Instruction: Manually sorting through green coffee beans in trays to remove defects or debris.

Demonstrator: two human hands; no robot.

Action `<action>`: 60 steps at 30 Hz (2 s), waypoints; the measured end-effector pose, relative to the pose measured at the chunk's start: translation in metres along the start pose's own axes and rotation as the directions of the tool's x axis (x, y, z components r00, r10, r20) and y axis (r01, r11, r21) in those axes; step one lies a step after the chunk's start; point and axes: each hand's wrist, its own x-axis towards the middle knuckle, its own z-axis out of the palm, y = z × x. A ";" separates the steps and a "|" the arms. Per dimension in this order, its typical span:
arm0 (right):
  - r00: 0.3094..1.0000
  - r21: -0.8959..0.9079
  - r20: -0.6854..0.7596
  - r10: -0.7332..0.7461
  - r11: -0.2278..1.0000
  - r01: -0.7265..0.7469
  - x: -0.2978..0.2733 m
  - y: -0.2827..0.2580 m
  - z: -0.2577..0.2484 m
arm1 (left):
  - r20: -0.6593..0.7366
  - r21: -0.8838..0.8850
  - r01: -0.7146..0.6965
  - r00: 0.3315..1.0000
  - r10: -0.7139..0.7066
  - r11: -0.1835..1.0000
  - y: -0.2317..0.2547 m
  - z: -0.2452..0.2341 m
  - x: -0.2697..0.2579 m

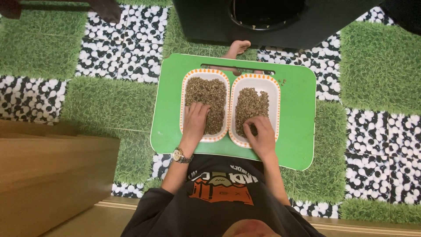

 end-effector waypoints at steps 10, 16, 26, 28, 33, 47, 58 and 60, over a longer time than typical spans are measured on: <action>1.000 0.015 0.006 -0.020 1.000 0.020 0.001 -0.005 -0.002 | 0.047 0.035 0.033 0.998 -0.035 0.999 0.002 -0.003 -0.004; 1.000 0.014 0.011 -0.009 1.000 0.009 -0.003 0.002 0.002 | 0.058 0.046 0.008 0.998 -0.010 0.999 -0.004 0.004 -0.008; 1.000 -0.001 0.010 -0.011 1.000 0.011 -0.001 -0.005 -0.001 | 0.036 0.028 -0.012 0.999 0.011 1.000 0.002 -0.004 -0.003; 1.000 -0.001 0.018 -0.015 1.000 0.015 -0.001 -0.003 0.000 | 0.023 0.016 -0.014 1.000 0.014 1.000 0.002 -0.002 -0.005; 1.000 0.007 0.018 -0.016 1.000 0.016 -0.004 0.006 0.004 | 0.005 -0.075 -0.033 0.999 0.033 0.997 -0.001 0.002 -0.009; 0.999 0.048 0.030 -0.013 0.999 0.011 -0.011 0.022 0.007 | 0.005 -0.295 -0.272 0.958 0.286 0.916 0.062 0.026 -0.004; 1.000 0.012 0.015 -0.011 1.000 0.011 -0.008 0.013 0.002 | 0.116 -0.175 -0.400 0.899 0.422 0.900 0.071 0.019 0.010; 1.000 0.003 0.015 -0.018 1.000 0.018 -0.007 0.012 0.002 | 0.114 -0.135 -0.411 0.898 0.426 0.902 0.073 0.020 0.009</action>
